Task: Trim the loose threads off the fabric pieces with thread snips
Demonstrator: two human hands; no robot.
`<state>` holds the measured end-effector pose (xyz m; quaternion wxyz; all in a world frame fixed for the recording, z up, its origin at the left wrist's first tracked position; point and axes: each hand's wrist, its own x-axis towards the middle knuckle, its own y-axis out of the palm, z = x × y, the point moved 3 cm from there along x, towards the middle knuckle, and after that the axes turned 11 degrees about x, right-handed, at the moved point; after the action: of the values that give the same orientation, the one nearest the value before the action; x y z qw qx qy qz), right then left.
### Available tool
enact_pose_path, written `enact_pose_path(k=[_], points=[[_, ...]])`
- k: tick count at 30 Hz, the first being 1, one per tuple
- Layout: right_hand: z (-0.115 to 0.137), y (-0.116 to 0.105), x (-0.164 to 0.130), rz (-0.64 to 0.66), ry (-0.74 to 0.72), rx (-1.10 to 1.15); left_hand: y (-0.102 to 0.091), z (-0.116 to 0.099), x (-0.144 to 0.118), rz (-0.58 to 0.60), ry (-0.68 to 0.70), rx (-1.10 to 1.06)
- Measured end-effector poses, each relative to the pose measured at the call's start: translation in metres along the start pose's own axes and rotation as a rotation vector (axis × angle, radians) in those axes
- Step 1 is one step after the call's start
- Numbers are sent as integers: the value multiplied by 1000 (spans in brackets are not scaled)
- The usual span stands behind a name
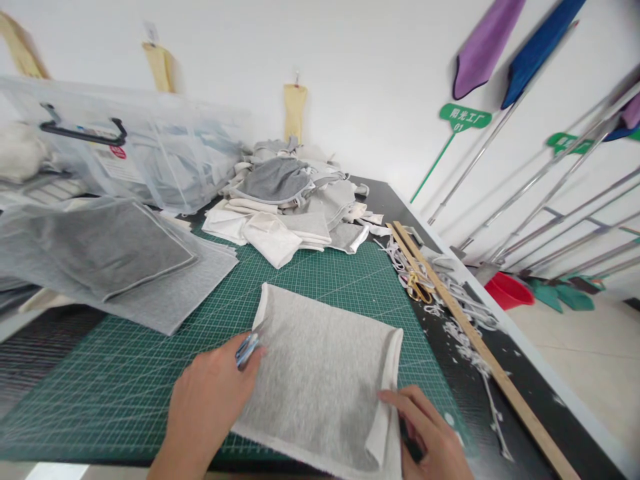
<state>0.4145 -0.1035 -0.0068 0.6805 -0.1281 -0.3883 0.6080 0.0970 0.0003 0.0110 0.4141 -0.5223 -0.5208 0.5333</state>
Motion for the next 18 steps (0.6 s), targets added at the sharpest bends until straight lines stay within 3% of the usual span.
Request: enact_pose_path(k=[7,13,18], points=[[4,-12,11,43,61,116,2,0,5,-34,9,-70],[2,10,15,-352,520,522,0,-4,9,-13,69,-166],[7,24,43,-456,674,765,1,-5,10,2,128,-257]])
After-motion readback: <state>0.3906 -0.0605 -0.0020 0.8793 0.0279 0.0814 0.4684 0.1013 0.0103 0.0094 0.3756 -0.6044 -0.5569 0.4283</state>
